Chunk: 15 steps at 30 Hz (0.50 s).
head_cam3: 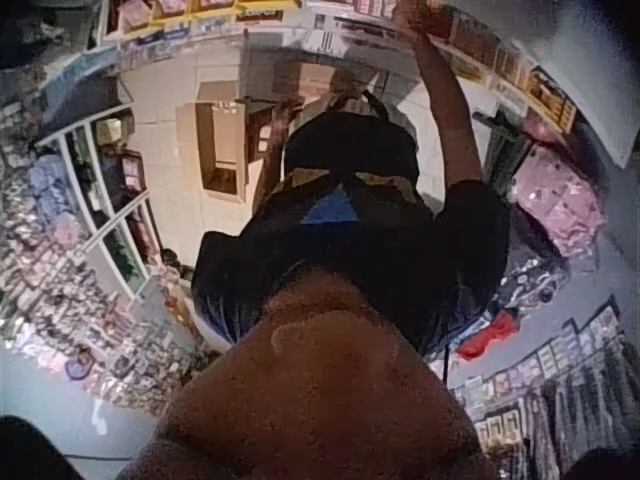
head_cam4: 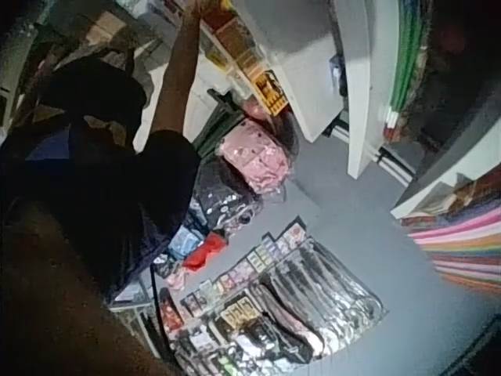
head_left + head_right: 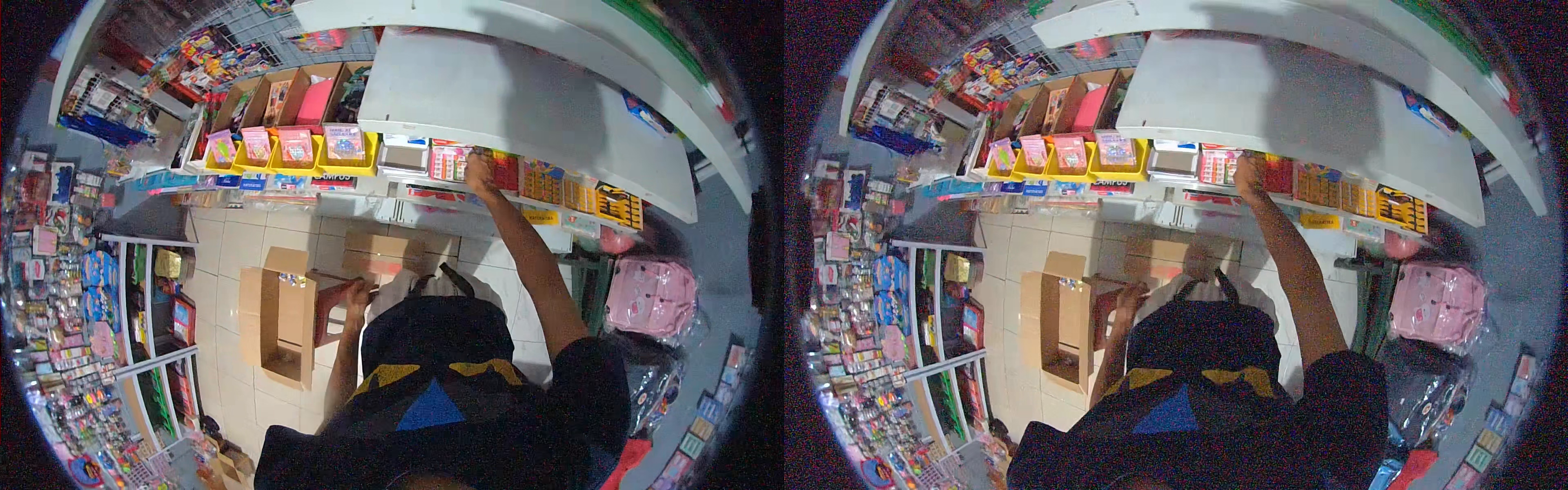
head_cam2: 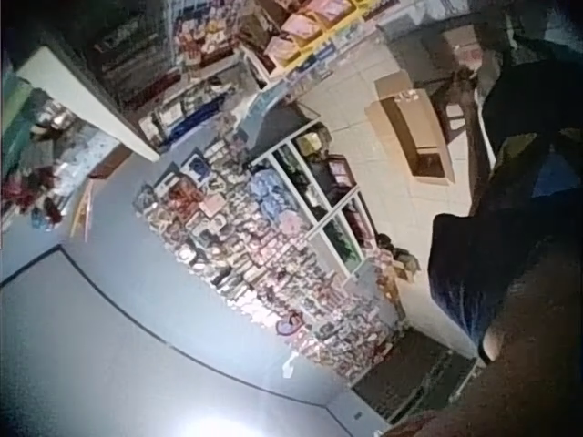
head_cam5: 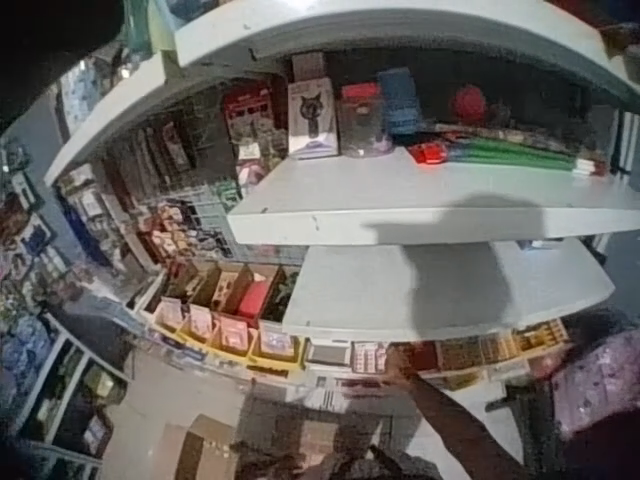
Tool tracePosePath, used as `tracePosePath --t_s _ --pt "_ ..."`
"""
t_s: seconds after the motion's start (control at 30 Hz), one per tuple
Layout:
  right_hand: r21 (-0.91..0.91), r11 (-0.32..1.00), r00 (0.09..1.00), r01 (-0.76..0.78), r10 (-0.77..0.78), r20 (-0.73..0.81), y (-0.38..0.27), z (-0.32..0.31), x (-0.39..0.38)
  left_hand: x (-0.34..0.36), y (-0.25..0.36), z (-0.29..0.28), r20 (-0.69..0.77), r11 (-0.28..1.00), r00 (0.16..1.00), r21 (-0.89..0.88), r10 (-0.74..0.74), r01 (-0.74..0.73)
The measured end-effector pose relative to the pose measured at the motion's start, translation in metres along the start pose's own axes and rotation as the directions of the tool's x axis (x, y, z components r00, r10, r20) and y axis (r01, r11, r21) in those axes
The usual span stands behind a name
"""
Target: Picking up small stationery items from a box and placing them on a display shelf.
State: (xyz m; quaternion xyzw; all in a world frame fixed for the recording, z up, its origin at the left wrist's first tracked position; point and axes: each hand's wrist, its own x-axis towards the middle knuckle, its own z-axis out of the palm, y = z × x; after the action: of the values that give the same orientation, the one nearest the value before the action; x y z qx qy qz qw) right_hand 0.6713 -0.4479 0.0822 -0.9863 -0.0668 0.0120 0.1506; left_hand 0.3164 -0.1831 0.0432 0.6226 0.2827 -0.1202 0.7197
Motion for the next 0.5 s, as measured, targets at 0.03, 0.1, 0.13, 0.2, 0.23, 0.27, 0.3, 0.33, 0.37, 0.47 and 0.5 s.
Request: tracePosePath --t_s 0.03,0.1,0.13,0.2,0.23,0.27,0.3,0.33,0.37,0.47,0.5 --pt "-0.040 0.998 0.999 -0.050 0.050 0.006 -0.005 -0.001 0.003 -0.007 -0.007 -0.002 -0.073 0.992 0.997 -0.118 0.039 -0.047" --pt "0.025 1.000 0.999 0.015 -0.014 -0.037 -0.004 -0.003 0.002 -0.014 -0.012 -0.008 -0.143 0.973 0.990 -0.228 0.002 -0.035" --pt "0.058 0.998 1.000 0.012 -0.011 -0.015 -0.004 -0.004 0.002 -0.015 -0.012 -0.009 -0.148 0.972 0.989 -0.233 0.001 -0.036" --pt "0.058 0.990 0.989 0.126 -0.121 -0.090 -0.005 -0.002 0.001 -0.018 -0.010 -0.009 -0.141 0.986 0.985 -0.147 -0.099 0.078" --pt "0.003 0.992 0.989 0.126 -0.125 -0.078 -0.004 -0.001 0.000 -0.017 -0.009 -0.008 -0.136 0.985 0.989 -0.168 -0.056 0.033" --pt "0.034 0.984 0.979 0.176 -0.172 -0.108 -0.004 0.001 0.000 -0.015 -0.007 -0.007 -0.153 0.986 0.986 -0.163 -0.058 0.033" --pt "0.092 0.989 0.989 0.118 -0.108 -0.104 -0.004 0.003 0.000 -0.014 -0.006 -0.005 -0.169 0.987 0.984 -0.157 -0.063 0.036" --pt "0.149 0.987 0.995 0.056 -0.042 -0.096 -0.003 0.005 0.000 -0.015 -0.006 -0.004 -0.169 0.987 0.983 -0.157 -0.069 0.043" --pt "0.094 0.991 0.978 0.092 -0.072 -0.195 -0.003 0.008 -0.001 -0.015 -0.005 -0.004 -0.147 0.980 0.989 -0.187 0.033 -0.060" --pt "0.106 0.985 0.970 0.133 -0.108 -0.217 0.004 0.013 0.002 -0.007 -0.002 -0.006 -0.081 0.966 0.988 -0.216 0.129 -0.143" --pt "0.118 0.975 0.954 0.189 -0.154 -0.256 0.005 0.015 0.003 -0.005 -0.001 -0.007 -0.089 0.974 0.992 -0.204 0.086 -0.103"
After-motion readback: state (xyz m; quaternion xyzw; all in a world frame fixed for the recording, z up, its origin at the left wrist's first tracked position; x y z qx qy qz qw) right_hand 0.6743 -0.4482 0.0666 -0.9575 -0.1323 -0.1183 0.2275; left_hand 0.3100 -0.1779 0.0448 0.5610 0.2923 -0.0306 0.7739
